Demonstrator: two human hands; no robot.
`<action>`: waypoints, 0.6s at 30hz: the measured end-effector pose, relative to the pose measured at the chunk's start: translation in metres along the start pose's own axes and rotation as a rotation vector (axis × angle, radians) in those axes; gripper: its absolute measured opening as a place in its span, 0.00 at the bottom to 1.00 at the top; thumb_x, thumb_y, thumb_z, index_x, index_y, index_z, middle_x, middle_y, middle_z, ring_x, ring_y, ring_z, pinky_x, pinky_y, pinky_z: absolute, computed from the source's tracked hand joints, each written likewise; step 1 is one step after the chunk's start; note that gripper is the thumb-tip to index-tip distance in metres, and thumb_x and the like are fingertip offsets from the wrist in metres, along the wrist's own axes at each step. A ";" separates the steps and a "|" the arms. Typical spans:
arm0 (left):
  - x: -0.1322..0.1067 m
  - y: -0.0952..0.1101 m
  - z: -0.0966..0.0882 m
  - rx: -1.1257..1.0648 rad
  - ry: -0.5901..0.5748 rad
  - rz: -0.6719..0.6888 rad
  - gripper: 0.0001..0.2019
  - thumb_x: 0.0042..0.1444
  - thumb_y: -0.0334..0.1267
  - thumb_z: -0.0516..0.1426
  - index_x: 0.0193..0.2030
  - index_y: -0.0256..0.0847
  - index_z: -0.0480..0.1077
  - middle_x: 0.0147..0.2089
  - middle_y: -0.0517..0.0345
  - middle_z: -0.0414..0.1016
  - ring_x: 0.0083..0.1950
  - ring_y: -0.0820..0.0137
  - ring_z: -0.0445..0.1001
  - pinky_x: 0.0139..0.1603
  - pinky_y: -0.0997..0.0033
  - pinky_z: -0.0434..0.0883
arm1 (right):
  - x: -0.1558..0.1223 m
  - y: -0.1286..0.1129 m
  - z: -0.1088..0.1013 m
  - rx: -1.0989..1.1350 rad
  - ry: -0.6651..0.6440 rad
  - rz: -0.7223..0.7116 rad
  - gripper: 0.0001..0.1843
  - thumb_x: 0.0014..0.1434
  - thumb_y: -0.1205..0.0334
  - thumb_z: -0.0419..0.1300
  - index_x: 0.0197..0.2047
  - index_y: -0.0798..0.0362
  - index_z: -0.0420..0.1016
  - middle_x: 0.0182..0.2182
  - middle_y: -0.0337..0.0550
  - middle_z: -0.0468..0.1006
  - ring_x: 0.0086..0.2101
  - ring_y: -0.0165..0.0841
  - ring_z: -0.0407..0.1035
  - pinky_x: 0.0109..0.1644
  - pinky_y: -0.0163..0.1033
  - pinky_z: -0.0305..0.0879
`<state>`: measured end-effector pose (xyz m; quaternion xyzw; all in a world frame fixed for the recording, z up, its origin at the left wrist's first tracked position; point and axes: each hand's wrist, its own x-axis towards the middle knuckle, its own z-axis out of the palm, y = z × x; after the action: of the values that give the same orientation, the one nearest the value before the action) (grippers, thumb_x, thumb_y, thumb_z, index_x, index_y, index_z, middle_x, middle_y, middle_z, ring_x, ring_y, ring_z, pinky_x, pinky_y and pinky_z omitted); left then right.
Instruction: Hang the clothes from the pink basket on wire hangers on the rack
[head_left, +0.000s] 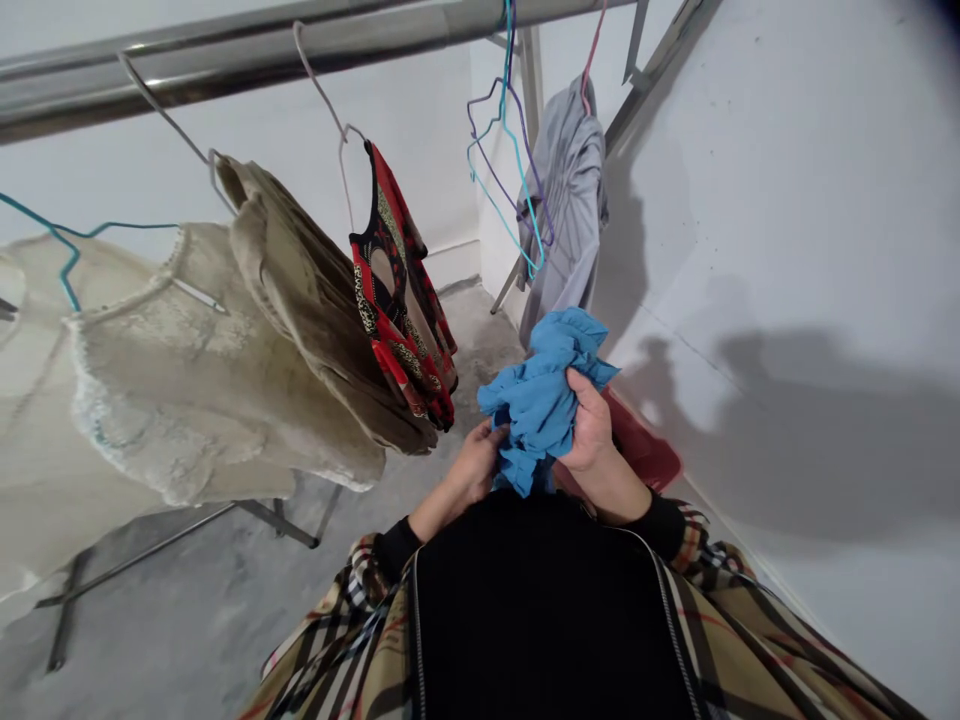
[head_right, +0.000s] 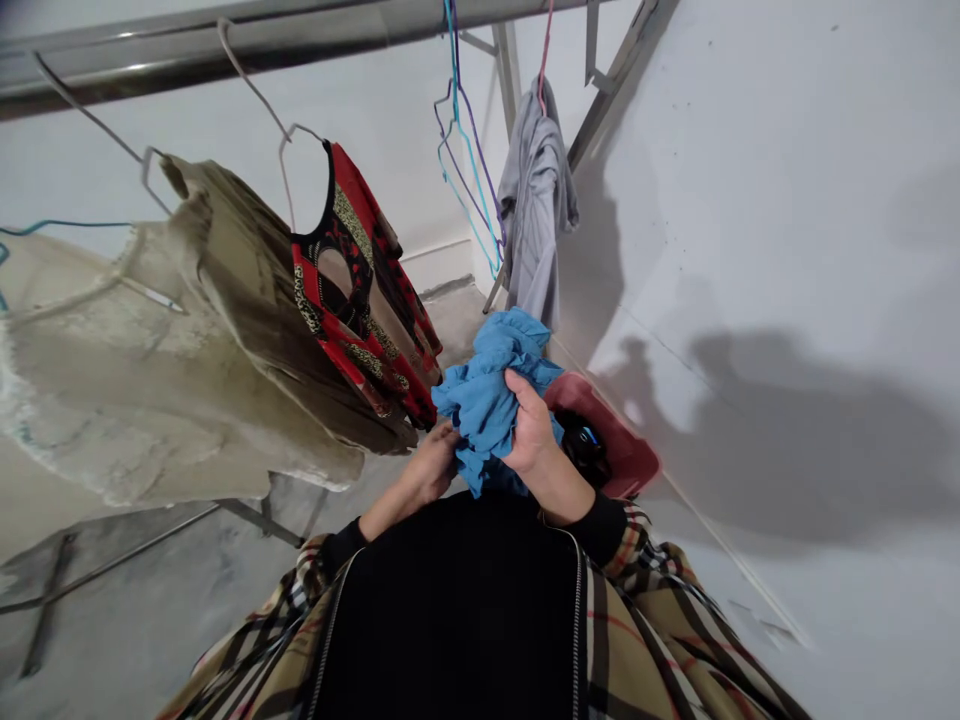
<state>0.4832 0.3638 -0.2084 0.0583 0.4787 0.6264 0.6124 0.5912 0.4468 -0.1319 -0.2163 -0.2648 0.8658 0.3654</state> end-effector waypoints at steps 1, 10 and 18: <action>0.001 0.008 -0.001 -0.055 0.014 -0.066 0.08 0.54 0.34 0.61 0.40 0.36 0.72 0.36 0.51 0.79 0.41 0.64 0.78 0.47 0.65 0.74 | -0.001 -0.001 0.000 -0.004 0.007 -0.024 0.17 0.55 0.45 0.60 0.40 0.48 0.75 0.37 0.43 0.83 0.51 0.40 0.73 0.54 0.48 0.73; -0.030 0.109 -0.003 -0.364 -0.062 -0.063 0.11 0.62 0.40 0.54 0.39 0.33 0.73 0.35 0.51 0.80 0.38 0.64 0.79 0.51 0.59 0.75 | 0.003 0.015 -0.063 0.065 0.175 0.051 0.24 0.65 0.41 0.46 0.50 0.47 0.73 0.50 0.43 0.79 0.54 0.37 0.70 0.58 0.48 0.69; -0.043 0.110 -0.005 -0.530 -0.151 0.059 0.15 0.65 0.36 0.49 0.28 0.37 0.69 0.22 0.62 0.72 0.23 0.75 0.74 0.33 0.74 0.76 | -0.009 0.053 -0.113 -0.813 0.057 0.225 0.18 0.48 0.48 0.66 0.36 0.53 0.79 0.35 0.49 0.82 0.40 0.43 0.76 0.50 0.51 0.70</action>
<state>0.4122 0.3489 -0.1148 -0.0435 0.2491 0.7412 0.6218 0.6341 0.4426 -0.2490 -0.3941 -0.5493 0.7191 0.1606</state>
